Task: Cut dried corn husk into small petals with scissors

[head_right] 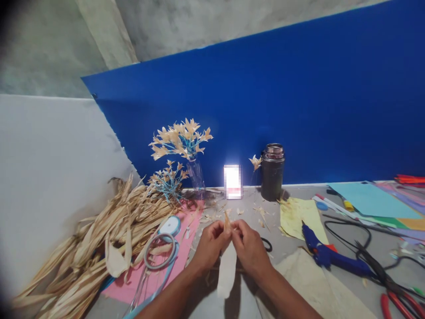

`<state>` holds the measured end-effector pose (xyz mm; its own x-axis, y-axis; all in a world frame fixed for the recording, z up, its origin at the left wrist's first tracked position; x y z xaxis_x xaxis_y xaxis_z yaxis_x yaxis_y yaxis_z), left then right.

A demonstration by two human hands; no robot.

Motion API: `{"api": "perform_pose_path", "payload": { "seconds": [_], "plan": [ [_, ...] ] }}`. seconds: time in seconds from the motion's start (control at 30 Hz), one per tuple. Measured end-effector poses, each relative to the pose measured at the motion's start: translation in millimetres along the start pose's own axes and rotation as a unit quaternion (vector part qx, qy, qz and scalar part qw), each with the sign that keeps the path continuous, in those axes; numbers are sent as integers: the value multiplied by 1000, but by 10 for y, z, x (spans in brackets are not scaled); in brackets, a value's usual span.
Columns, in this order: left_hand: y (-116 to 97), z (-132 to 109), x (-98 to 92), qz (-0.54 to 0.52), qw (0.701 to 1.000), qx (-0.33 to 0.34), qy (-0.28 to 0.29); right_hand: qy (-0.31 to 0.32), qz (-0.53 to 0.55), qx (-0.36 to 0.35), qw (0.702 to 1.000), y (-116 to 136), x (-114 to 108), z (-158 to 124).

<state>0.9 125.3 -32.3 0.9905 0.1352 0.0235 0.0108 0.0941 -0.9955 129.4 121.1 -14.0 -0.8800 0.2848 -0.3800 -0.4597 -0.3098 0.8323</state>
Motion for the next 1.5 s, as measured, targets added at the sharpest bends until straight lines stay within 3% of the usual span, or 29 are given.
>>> {"api": "perform_pose_path", "payload": {
  "seconds": [0.13, 0.27, 0.4, 0.63, 0.8, 0.97, 1.07, 1.2, 1.33, 1.5],
  "plan": [
    [99, 5, 17, 20, 1000, -12, 4, 15, 2, 9, 1000, 37, 21, -40],
    [13, 6, -24, 112, 993, 44, -6, 16, -1, 22, 1000, -11, -33, -3],
    [-1, -37, 49, 183, 981, 58, 26, 29, -17, 25, 999, -84, -37, 32],
    [-49, -69, 42, 236, 969, 77, -12, -3, -49, 6, 999, -61, -52, 1],
    [-103, -57, 78, 218, 972, 77, 29, -4, -42, 10, 999, -88, -64, 14],
    [-11, -116, 147, 170, 983, 22, 62, -8, -43, 29, 999, -101, -123, 54],
    [92, -131, 158, 100, 990, -72, 74, -5, -69, 45, 997, -158, -169, 104],
    [125, 1, -57, 20, 979, -201, -2, 33, -138, 55, 988, -271, -283, 224],
    [5, 153, -288, 20, 977, -205, -50, 126, -253, 36, 959, -349, -398, 262],
    [27, 103, -356, 17, 977, -205, -52, 197, -360, 32, 911, -450, -447, 181]
  ]
}}
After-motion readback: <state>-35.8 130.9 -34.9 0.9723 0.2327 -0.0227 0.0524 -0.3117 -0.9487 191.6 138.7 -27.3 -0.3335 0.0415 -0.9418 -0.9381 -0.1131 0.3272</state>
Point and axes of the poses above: each hand's wrist, its own z-axis towards the middle knuckle, its own x-axis out of the palm, y = z × x, the point moved 8 cm from there along z, towards the middle knuckle, and after that the axes turned 14 degrees about -y, right-handed, at the moved point
